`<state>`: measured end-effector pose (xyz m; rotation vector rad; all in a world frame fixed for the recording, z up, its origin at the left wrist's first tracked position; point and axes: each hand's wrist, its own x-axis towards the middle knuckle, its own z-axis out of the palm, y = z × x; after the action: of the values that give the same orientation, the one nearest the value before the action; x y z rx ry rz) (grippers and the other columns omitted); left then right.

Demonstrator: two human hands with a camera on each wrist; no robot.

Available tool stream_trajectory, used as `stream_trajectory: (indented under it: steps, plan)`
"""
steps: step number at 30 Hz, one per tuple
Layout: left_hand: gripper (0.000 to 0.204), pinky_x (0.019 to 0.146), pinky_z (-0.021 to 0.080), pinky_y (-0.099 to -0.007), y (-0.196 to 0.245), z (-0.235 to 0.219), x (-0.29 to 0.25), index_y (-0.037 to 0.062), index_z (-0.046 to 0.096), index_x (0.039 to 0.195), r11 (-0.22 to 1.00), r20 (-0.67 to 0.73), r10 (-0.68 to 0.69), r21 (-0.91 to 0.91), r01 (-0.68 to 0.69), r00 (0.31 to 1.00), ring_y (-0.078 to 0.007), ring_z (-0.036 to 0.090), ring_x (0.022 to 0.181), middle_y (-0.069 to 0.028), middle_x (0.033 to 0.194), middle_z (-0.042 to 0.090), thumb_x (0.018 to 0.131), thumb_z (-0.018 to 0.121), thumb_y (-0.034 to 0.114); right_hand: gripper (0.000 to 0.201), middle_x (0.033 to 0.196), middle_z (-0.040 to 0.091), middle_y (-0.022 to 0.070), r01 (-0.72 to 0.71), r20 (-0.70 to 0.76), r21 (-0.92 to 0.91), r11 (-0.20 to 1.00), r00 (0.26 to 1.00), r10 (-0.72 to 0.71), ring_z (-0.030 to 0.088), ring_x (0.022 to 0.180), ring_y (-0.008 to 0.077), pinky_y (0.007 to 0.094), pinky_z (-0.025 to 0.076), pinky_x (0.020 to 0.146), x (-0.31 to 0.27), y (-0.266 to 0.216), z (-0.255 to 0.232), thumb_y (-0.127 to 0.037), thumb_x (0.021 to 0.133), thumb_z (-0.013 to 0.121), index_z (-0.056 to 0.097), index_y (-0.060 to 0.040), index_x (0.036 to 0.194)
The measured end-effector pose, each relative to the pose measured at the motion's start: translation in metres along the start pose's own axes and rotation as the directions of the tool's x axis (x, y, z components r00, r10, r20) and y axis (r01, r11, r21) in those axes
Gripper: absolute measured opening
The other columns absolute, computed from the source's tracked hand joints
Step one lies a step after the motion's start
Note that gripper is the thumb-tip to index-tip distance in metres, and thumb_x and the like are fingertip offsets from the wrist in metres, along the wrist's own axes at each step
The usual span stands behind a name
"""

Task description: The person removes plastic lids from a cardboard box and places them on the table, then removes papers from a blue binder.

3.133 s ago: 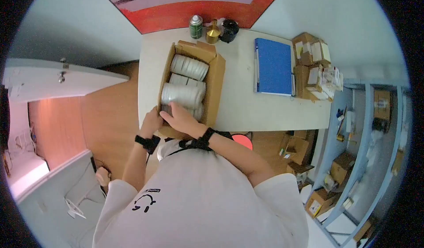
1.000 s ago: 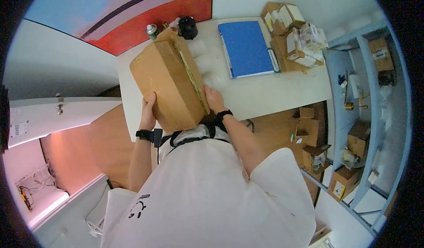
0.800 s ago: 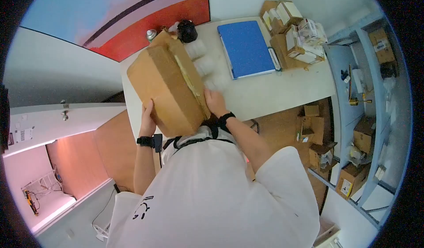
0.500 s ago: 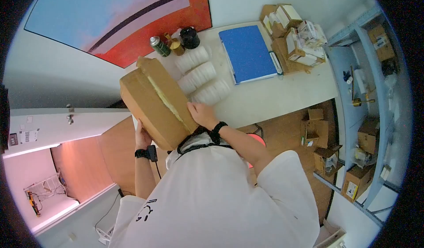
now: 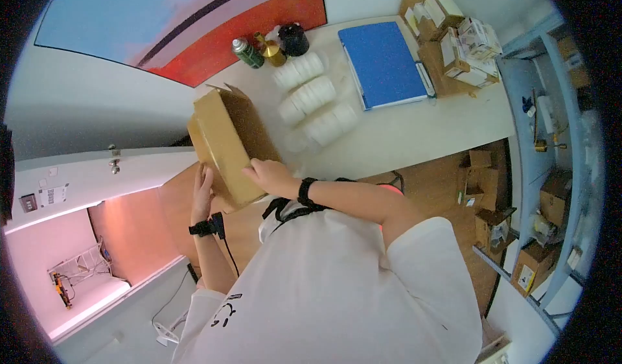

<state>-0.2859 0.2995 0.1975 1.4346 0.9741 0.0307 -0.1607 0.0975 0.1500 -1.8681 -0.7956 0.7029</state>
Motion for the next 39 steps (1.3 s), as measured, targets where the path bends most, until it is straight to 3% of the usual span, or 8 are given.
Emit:
stream_trajectory:
  steps: [2, 6, 13, 17, 21, 27, 30, 39]
  plan:
    - [0.072, 0.109, 0.035, -0.0390, 0.002, 0.000, 0.011, 0.0021, 0.036, 0.148, 0.925, 0.050, 0.108, 0.360, -0.119, 0.993, -0.0300, 0.041, 0.134, -0.0186, 0.149, 0.037, 0.096, 0.061, 0.045, 0.044, 0.092, 0.065, 0.0289, 0.043, 0.015, 0.050, 0.998, 0.999, -0.044, 0.063, 0.078, 0.0467, 0.0558, 0.048, 0.067, 0.004, -0.016, 0.014, -0.039, 0.100, 0.051, 0.056, 0.0046, 0.093]
    - [0.068, 0.097, 0.046, -0.0359, 0.025, 0.015, 0.011, -0.0086, 0.043, 0.136, 0.990, 0.005, 0.079, 0.118, -0.079, 0.997, -0.0264, 0.057, 0.116, -0.0194, 0.129, 0.056, 0.093, 0.068, 0.038, 0.038, 0.091, 0.064, 0.0329, 0.017, 0.278, 0.068, 0.998, 0.960, -0.036, 0.063, 0.088, 0.0492, 0.0541, 0.049, 0.075, 0.017, -0.038, 0.035, -0.029, 0.097, 0.054, 0.048, 0.0071, 0.108]
    - [0.116, 0.100, 0.047, -0.0360, 0.039, 0.006, 0.018, -0.0075, -0.002, 0.152, 0.863, 0.094, 0.157, 0.471, -0.183, 0.983, -0.0272, 0.055, 0.120, -0.0228, 0.136, 0.050, 0.079, 0.081, 0.028, 0.044, 0.105, 0.064, 0.0311, -0.028, 0.597, 0.300, 0.953, 0.786, -0.165, 0.063, 0.100, 0.0446, 0.0473, 0.050, 0.087, 0.021, -0.034, 0.023, -0.022, 0.088, 0.058, 0.049, 0.0080, 0.120]
    - [0.125, 0.114, 0.033, -0.0402, -0.004, 0.025, 0.042, -0.0060, -0.004, 0.153, 0.790, -0.012, 0.177, 0.598, -0.135, 0.984, -0.0351, 0.028, 0.142, -0.0303, 0.151, 0.022, 0.067, 0.081, 0.024, 0.059, 0.125, 0.055, 0.0298, -0.030, 0.410, 0.037, 0.999, 0.912, 0.013, 0.054, 0.118, 0.0408, 0.0454, 0.044, 0.100, 0.039, 0.011, 0.034, -0.020, 0.082, 0.068, 0.046, 0.0004, 0.133]
    - [0.110, 0.108, 0.040, -0.0377, -0.011, 0.034, 0.048, -0.0052, -0.004, 0.153, 0.760, -0.093, 0.211, 0.641, -0.103, 0.973, -0.0316, 0.036, 0.137, -0.0245, 0.151, 0.027, 0.076, 0.073, 0.012, 0.067, 0.142, 0.044, 0.0271, -0.128, 0.127, -0.074, 0.989, 0.982, 0.137, 0.045, 0.127, 0.0454, 0.0534, 0.040, 0.104, 0.050, 0.005, 0.015, -0.021, 0.074, 0.076, 0.048, 0.0016, 0.130]
    - [0.106, 0.103, 0.044, -0.0361, -0.023, 0.027, 0.051, -0.0018, -0.001, 0.154, 0.783, -0.037, 0.274, 0.589, -0.200, 0.961, -0.0303, 0.044, 0.129, -0.0215, 0.144, 0.036, 0.076, 0.069, 0.009, 0.088, 0.143, 0.040, 0.0231, 0.585, 0.585, -0.501, 0.638, 0.772, -0.248, 0.038, 0.135, 0.0420, 0.0554, 0.035, 0.108, 0.091, 0.045, 0.092, -0.036, 0.068, 0.082, 0.045, -0.0042, 0.142]
    - [0.113, 0.116, 0.029, -0.0412, -0.013, 0.023, 0.044, -0.0049, 0.003, 0.154, 0.927, -0.078, 0.143, 0.359, -0.106, 0.987, -0.0367, 0.027, 0.143, -0.0282, 0.153, 0.022, 0.069, 0.074, 0.020, 0.092, 0.145, 0.042, 0.0218, 0.525, 0.582, -0.384, 0.760, 0.776, -0.242, 0.047, 0.128, 0.0425, 0.0572, 0.040, 0.103, 0.093, 0.051, 0.087, -0.030, 0.069, 0.082, 0.036, -0.0113, 0.147]
    - [0.090, 0.102, 0.042, -0.0453, 0.010, 0.009, 0.026, 0.0114, 0.008, 0.158, 0.994, 0.028, -0.066, 0.085, 0.064, 0.997, -0.0286, 0.045, 0.127, -0.0105, 0.151, 0.036, 0.085, 0.059, 0.019, 0.089, 0.127, 0.050, 0.0163, 0.427, 0.263, -0.157, 0.890, 0.887, -0.379, 0.050, 0.120, 0.0380, 0.0485, 0.043, 0.100, 0.059, 0.023, -0.028, -0.016, 0.063, 0.085, 0.043, -0.0144, 0.141]
